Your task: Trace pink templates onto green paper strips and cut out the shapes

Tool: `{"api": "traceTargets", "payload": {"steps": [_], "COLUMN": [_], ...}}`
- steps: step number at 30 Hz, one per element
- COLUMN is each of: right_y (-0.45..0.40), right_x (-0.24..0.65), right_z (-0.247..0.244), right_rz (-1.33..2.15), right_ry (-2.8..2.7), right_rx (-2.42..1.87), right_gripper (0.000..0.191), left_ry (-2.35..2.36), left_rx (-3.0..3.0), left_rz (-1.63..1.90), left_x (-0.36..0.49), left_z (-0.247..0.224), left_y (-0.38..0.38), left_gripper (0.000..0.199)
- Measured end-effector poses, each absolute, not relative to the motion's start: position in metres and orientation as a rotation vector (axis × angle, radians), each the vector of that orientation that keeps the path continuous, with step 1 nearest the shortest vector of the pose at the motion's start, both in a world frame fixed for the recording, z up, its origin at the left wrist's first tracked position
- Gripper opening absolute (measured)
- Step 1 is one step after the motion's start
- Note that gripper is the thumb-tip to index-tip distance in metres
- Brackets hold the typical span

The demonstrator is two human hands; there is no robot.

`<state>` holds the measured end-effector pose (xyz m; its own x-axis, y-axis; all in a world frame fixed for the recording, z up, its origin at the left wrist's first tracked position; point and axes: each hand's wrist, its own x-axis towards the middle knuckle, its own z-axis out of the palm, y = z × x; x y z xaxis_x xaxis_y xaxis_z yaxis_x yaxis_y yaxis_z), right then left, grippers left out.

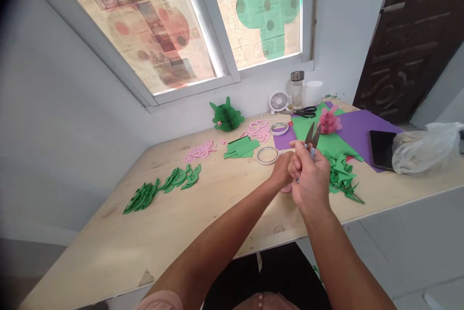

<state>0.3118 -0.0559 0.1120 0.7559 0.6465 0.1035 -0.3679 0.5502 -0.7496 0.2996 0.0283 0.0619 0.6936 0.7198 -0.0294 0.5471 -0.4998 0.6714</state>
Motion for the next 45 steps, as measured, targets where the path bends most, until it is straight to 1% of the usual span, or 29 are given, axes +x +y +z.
{"api": "traceTargets", "payload": {"steps": [6,10,13,15,20,24,27,31,33,36,39,45], "right_y": [-0.069,-0.078,-0.083,-0.085,-0.086,-0.085,-0.085,-0.088,-0.089,-0.089,-0.09,-0.092], "right_x": [0.322,0.318,0.311,0.307,0.3,0.292,0.285,0.283,0.284,0.287,0.288,0.287], "right_z": [0.091,0.073,0.059,0.052,0.031,0.014,0.002,-0.006,-0.009,-0.012,-0.011,-0.005], "right_rz": [0.617,0.624,0.652,0.647,0.593,0.526,0.487,0.477,0.479,0.367,0.314,0.278], "right_ry": [-0.381,-0.3,-0.268,-0.254,-0.3,-0.356,-0.408,-0.504,-0.543,-0.649,-0.753,-0.797], "right_rx": [-0.811,-0.849,-0.896,-0.93,-1.111,-1.231,-1.29,-1.348,-1.369,-1.526,-1.592,-1.631], "right_gripper": [0.016,0.019,0.022,0.025,0.033,0.036,0.035,0.038,0.043,0.053,0.06,0.055], "left_ry": [1.063,0.967,0.87,0.824,0.876,0.951,1.011,1.083,1.076,1.061,1.055,1.054], "left_rx": [2.398,2.5,2.568,2.603,2.628,2.584,2.512,2.384,2.327,2.244,2.154,1.977], "left_rz": [0.364,0.24,0.166,0.11,0.003,-0.021,-0.019,0.022,0.055,0.108,0.153,0.184], "left_x": [0.244,0.216,0.214,0.219,0.23,0.228,0.226,0.227,0.229,0.229,0.226,0.209], "left_z": [0.057,0.042,0.033,0.032,0.037,0.038,0.038,0.041,0.042,0.045,0.045,0.045], "left_y": [0.049,0.041,0.028,0.022,0.022,0.022,0.022,0.022,0.023,0.027,0.032,0.041], "left_gripper": [0.022,0.019,0.025,0.025,0.015,0.011,0.015,0.02,0.018,0.01,0.009,0.014]}}
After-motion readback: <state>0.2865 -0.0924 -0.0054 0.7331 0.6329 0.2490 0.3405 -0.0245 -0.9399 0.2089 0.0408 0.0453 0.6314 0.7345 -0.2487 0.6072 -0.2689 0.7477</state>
